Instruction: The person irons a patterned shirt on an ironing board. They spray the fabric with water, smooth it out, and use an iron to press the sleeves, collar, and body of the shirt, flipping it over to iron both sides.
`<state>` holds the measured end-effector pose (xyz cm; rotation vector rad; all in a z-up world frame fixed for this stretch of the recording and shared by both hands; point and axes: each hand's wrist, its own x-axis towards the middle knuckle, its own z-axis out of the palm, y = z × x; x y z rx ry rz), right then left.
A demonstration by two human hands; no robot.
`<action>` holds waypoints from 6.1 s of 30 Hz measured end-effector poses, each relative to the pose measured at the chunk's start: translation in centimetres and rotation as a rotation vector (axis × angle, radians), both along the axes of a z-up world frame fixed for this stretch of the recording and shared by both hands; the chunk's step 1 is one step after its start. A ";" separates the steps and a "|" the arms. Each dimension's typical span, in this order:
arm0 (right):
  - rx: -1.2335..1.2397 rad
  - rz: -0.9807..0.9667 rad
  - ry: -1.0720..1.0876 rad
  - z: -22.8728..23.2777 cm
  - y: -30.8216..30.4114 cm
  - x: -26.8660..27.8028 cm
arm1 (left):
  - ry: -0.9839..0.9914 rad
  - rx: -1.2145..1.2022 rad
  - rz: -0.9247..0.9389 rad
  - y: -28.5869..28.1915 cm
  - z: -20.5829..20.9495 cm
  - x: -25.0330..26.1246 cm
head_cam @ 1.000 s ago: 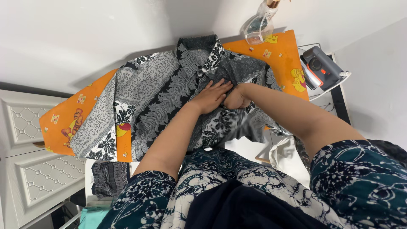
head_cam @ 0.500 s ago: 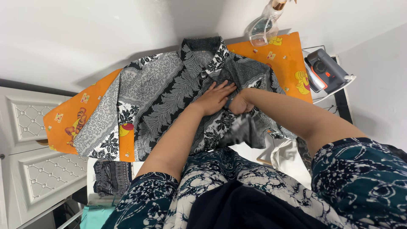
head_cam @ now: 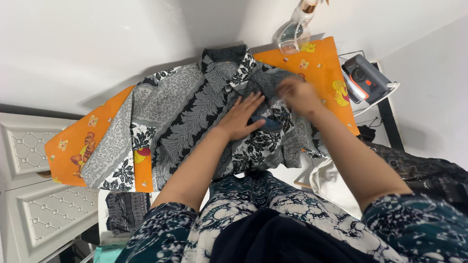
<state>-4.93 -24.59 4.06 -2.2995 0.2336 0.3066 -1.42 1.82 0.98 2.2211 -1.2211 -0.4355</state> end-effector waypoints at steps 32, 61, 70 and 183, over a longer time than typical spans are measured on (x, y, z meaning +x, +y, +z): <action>-0.195 -0.419 -0.059 -4.8 0.3 -18.5 | -0.275 0.108 -0.109 -0.9 -3.9 -10.9; -0.188 -0.609 -0.534 -4.9 2.8 -14.6 | -0.344 0.061 0.172 -3.2 -2.3 -8.3; -0.549 -0.200 -0.301 -6.0 2.6 -5.8 | -0.204 0.305 0.123 -3.9 -0.1 -5.7; 0.445 -0.529 -0.242 9.3 0.8 -14.3 | -0.047 -0.416 0.259 1.1 7.4 -7.2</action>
